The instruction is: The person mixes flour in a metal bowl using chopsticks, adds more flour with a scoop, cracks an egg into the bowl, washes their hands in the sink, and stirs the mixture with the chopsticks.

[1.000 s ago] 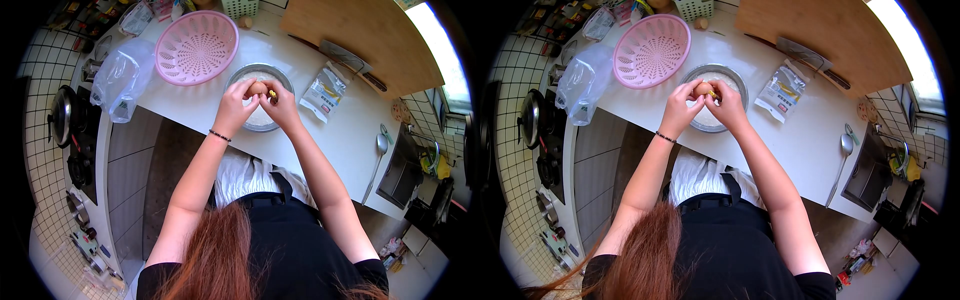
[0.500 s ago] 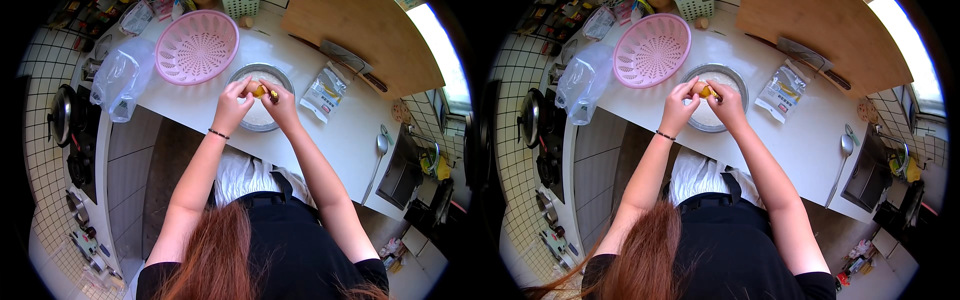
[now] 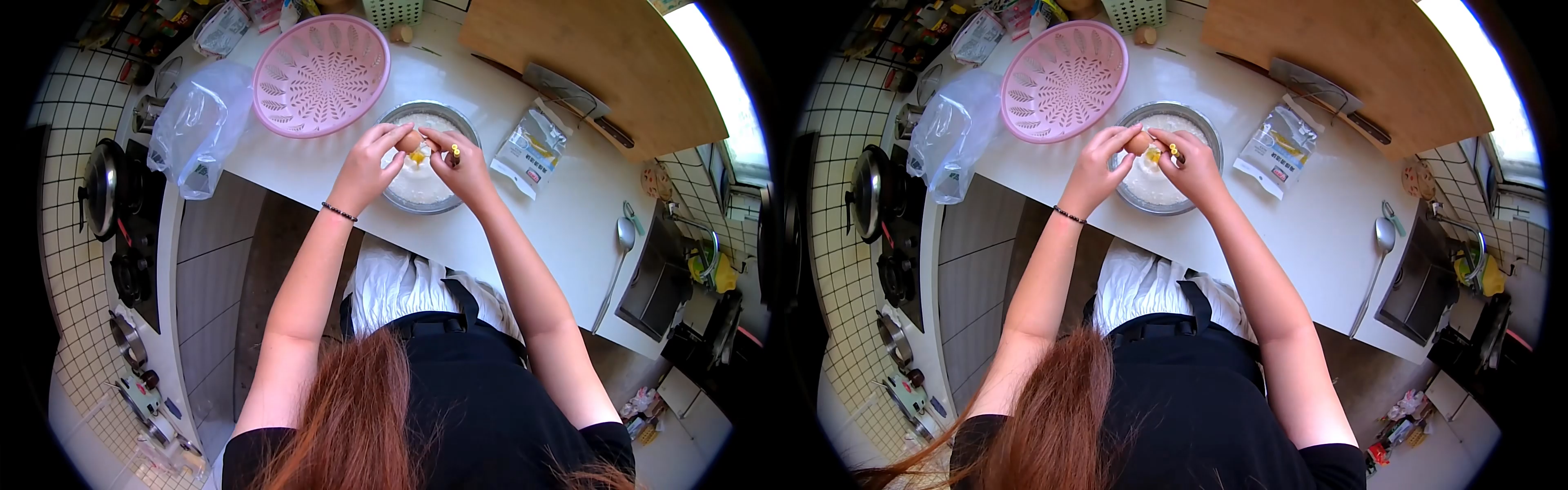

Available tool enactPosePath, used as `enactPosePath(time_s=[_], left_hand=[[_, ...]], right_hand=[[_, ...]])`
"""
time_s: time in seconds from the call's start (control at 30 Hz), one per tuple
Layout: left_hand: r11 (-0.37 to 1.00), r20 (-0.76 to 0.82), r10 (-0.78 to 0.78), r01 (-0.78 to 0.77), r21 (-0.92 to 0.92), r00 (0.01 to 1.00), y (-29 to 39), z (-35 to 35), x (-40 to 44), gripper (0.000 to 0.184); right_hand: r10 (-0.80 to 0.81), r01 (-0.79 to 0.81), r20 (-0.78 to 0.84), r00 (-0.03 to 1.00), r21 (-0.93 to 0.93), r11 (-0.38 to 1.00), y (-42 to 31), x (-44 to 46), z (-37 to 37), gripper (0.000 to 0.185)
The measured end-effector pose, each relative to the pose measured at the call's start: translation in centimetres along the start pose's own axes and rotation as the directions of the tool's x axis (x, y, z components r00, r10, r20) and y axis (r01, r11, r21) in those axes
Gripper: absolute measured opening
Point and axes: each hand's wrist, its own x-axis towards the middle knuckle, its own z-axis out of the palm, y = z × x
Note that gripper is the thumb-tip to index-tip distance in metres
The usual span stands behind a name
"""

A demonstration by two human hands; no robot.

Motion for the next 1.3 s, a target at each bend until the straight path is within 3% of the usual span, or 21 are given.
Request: enactPosePath(time_s=[0.63, 0.93, 1.03, 1.13, 1.23, 1.3], left_hand=[[0.972, 0.064, 0.087, -0.099, 0.214, 0.994, 1.1, -1.3, 0.4, 0.040], [0.981, -0.001, 0.004, -0.003, 0.195, 1.000, 0.5, -1.3, -0.4, 0.037], [0.971, -0.010, -0.238, 0.238, 0.014, 0.971, 0.2, -0.3, -1.1, 0.036], [0.811, 0.084, -0.468, 0.466, -0.353, 0.879, -0.6, 0.8, -1.7, 0.037], [0.691, 0.169, -0.487, 0.496, -0.526, 0.857, -1.6, 1.8, -2.4, 0.041], [0.672, 0.138, -0.478, 0.463, -0.578, 0.867, -1.7, 2.4, -2.6, 0.041]], right_hand=[[-0.013, 0.012, 0.024, 1.000, 0.022, 1.000, -0.2, -0.5, -0.3, 0.034], [0.015, -0.015, -0.016, 1.000, 0.045, 0.999, -0.3, -0.6, -0.4, 0.032], [-0.017, 0.018, -0.026, 1.000, 0.049, 0.999, -0.3, -0.7, -0.2, 0.033], [-0.038, 0.038, -0.001, 0.999, 0.048, 0.998, 0.2, -0.7, 0.2, 0.034], [-0.035, 0.035, 0.007, 0.999, 0.019, 0.999, 0.1, -0.7, 0.4, 0.037], [-0.049, 0.050, 0.028, 0.998, -0.017, 0.999, 0.4, -0.7, 0.6, 0.039]])
